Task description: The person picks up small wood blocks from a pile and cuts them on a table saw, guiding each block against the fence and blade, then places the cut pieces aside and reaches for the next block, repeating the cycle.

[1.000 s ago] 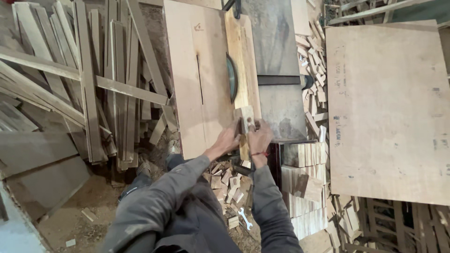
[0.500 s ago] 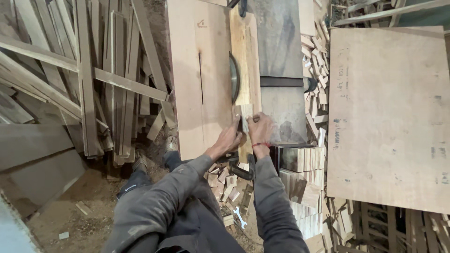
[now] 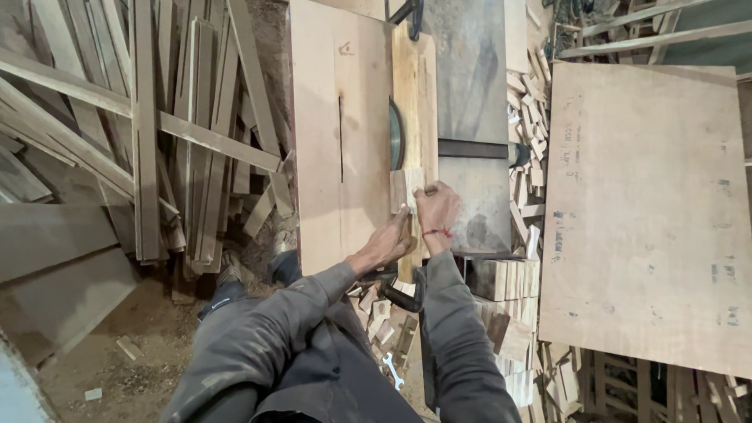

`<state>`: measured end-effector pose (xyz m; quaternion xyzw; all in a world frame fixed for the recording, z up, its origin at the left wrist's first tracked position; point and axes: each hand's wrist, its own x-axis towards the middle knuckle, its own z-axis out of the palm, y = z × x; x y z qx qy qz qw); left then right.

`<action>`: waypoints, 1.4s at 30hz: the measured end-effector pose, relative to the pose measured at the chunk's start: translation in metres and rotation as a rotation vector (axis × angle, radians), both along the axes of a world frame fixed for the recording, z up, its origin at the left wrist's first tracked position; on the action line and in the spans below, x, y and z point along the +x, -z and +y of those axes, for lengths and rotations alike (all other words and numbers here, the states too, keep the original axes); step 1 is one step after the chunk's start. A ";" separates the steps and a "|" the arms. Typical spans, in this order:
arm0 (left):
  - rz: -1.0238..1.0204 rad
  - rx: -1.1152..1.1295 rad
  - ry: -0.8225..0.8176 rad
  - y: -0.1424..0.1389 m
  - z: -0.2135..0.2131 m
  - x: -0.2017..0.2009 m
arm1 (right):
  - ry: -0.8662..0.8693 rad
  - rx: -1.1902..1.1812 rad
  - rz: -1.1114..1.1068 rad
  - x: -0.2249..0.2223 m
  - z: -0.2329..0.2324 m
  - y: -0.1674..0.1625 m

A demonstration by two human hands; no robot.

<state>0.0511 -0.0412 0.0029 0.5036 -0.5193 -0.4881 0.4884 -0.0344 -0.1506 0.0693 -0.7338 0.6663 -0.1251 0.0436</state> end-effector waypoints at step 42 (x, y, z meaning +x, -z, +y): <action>0.186 -0.011 -0.064 -0.034 -0.063 0.017 | -0.012 -0.117 0.009 0.080 -0.076 -0.021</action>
